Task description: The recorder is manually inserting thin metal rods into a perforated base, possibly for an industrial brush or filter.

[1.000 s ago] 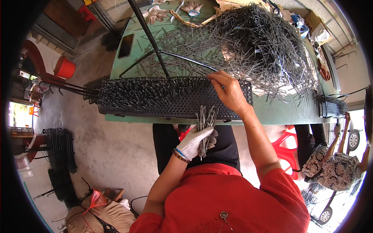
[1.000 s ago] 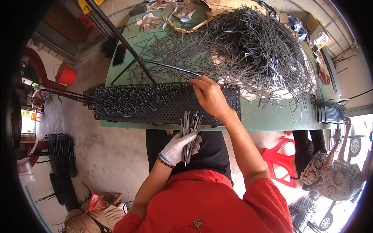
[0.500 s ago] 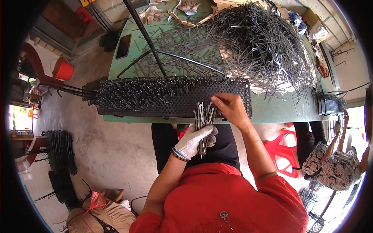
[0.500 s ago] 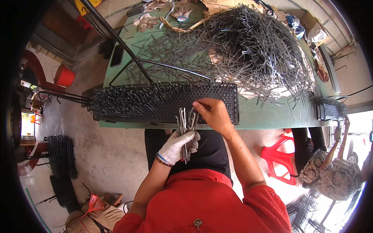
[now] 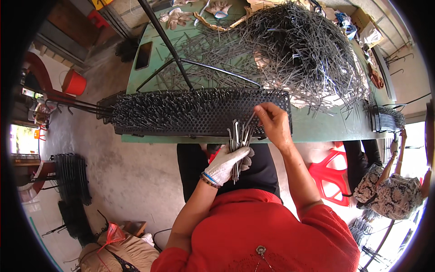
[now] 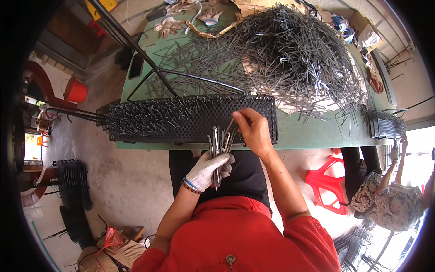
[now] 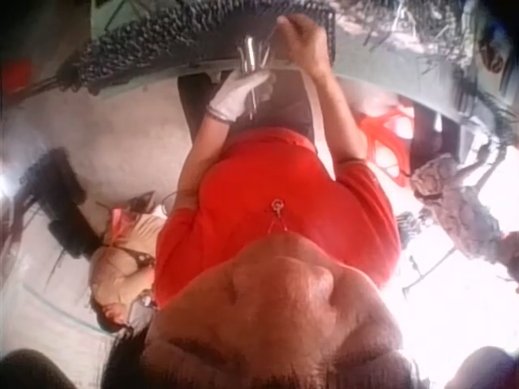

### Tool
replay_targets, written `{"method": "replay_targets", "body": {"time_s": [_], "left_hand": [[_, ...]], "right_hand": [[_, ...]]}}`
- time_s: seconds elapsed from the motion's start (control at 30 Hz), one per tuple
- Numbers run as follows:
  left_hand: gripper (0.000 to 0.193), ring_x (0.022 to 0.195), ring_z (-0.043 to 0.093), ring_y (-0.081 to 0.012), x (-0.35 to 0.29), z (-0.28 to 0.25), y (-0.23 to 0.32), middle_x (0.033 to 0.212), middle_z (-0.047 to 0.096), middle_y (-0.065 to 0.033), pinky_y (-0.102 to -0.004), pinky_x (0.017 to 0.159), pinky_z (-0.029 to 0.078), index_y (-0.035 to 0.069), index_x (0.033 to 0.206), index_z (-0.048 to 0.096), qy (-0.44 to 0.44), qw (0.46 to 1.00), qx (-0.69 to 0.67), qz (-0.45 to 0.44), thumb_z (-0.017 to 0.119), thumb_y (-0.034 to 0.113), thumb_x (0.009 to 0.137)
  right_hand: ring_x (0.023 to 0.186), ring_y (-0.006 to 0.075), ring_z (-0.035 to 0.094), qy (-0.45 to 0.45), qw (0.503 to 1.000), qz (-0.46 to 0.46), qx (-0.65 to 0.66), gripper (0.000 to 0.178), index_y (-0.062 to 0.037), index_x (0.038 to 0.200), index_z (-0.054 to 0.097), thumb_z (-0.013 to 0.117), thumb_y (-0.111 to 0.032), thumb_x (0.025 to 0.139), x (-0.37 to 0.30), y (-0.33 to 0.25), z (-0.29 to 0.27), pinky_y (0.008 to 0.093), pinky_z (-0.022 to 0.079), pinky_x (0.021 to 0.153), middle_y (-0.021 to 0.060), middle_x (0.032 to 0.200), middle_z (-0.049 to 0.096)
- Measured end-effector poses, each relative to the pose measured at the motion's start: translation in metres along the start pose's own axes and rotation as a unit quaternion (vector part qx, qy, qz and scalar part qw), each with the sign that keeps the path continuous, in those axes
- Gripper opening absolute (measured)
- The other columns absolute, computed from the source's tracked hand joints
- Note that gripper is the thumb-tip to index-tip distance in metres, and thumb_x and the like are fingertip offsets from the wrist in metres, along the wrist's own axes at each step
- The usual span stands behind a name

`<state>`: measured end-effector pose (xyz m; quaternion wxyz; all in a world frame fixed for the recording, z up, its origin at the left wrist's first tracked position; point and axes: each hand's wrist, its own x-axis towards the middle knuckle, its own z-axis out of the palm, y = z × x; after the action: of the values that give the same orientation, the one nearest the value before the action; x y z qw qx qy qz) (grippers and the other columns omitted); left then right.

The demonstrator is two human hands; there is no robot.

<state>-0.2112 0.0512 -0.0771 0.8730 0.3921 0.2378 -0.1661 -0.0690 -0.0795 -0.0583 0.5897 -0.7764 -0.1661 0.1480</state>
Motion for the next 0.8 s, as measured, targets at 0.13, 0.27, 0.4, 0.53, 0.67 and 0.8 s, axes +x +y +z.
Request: {"method": "replay_targets", "body": {"time_s": [0.13, 0.27, 0.4, 0.53, 0.67, 0.8], "left_hand": [[0.016, 0.065, 0.063, -0.0130, 0.004, -0.006, -0.006, 0.086, 0.065, -0.0077, -0.0244, 0.055, 0.053, 0.002, 0.102, 0.060, 0.000, 1.000, 0.000, -0.006, 0.060, 0.016, 0.093], [0.016, 0.065, 0.066, -0.0151, 0.004, -0.005, -0.009, 0.085, 0.067, -0.0089, -0.0265, 0.056, 0.056, 0.002, 0.100, 0.062, 0.014, 0.998, -0.057, -0.015, 0.062, 0.015, 0.091], [0.016, 0.067, 0.067, -0.0168, 0.003, -0.002, -0.007, 0.086, 0.068, -0.0102, -0.0275, 0.057, 0.057, 0.002, 0.103, 0.062, 0.008, 0.996, -0.083, -0.021, 0.062, 0.013, 0.091], [0.017, 0.068, 0.067, -0.0170, 0.003, -0.004, -0.006, 0.087, 0.068, -0.0104, -0.0280, 0.058, 0.057, 0.002, 0.104, 0.062, 0.006, 0.997, -0.078, -0.022, 0.061, 0.012, 0.091], [0.017, 0.068, 0.067, -0.0170, 0.004, -0.005, -0.007, 0.086, 0.068, -0.0097, -0.0278, 0.058, 0.058, 0.002, 0.105, 0.061, 0.006, 0.996, -0.080, -0.026, 0.061, 0.012, 0.092], [0.016, 0.068, 0.067, -0.0171, 0.004, -0.004, -0.007, 0.086, 0.068, -0.0091, -0.0279, 0.059, 0.058, 0.003, 0.105, 0.062, 0.008, 0.997, -0.079, -0.025, 0.061, 0.012, 0.092]], "right_hand": [[0.058, 0.0065, 0.054, 0.121, 0.989, -0.054, 0.065, 0.019, 0.0004, 0.096, 0.064, 0.058, -0.017, 0.096, 0.011, -0.015, -0.006, 0.0213, 0.045, 0.053, 0.0031, 0.077, 0.066], [0.057, 0.0063, 0.055, 0.183, 0.973, -0.136, -0.023, 0.019, 0.0005, 0.096, 0.064, 0.059, -0.017, 0.095, 0.031, -0.023, -0.011, 0.0207, 0.045, 0.053, 0.0030, 0.078, 0.067], [0.057, 0.0087, 0.056, 0.204, 0.945, -0.222, -0.128, 0.013, -0.0008, 0.095, 0.065, 0.062, -0.013, 0.092, 0.051, -0.012, -0.009, 0.0233, 0.045, 0.053, 0.0049, 0.073, 0.066], [0.061, 0.0173, 0.060, 0.187, 0.928, -0.274, -0.168, 0.008, -0.0021, 0.094, 0.066, 0.065, -0.008, 0.088, 0.054, -0.009, -0.002, 0.0283, 0.047, 0.057, 0.0094, 0.076, 0.064], [0.066, 0.0232, 0.062, 0.157, 0.923, -0.306, -0.175, 0.009, -0.0021, 0.095, 0.066, 0.066, -0.006, 0.086, 0.052, -0.014, 0.003, 0.0299, 0.049, 0.061, 0.0112, 0.083, 0.065], [0.072, 0.0255, 0.064, 0.140, 0.928, -0.307, -0.161, 0.009, -0.0020, 0.094, 0.067, 0.067, -0.005, 0.085, 0.053, -0.015, 0.008, 0.0303, 0.051, 0.064, 0.0117, 0.086, 0.066]]}}
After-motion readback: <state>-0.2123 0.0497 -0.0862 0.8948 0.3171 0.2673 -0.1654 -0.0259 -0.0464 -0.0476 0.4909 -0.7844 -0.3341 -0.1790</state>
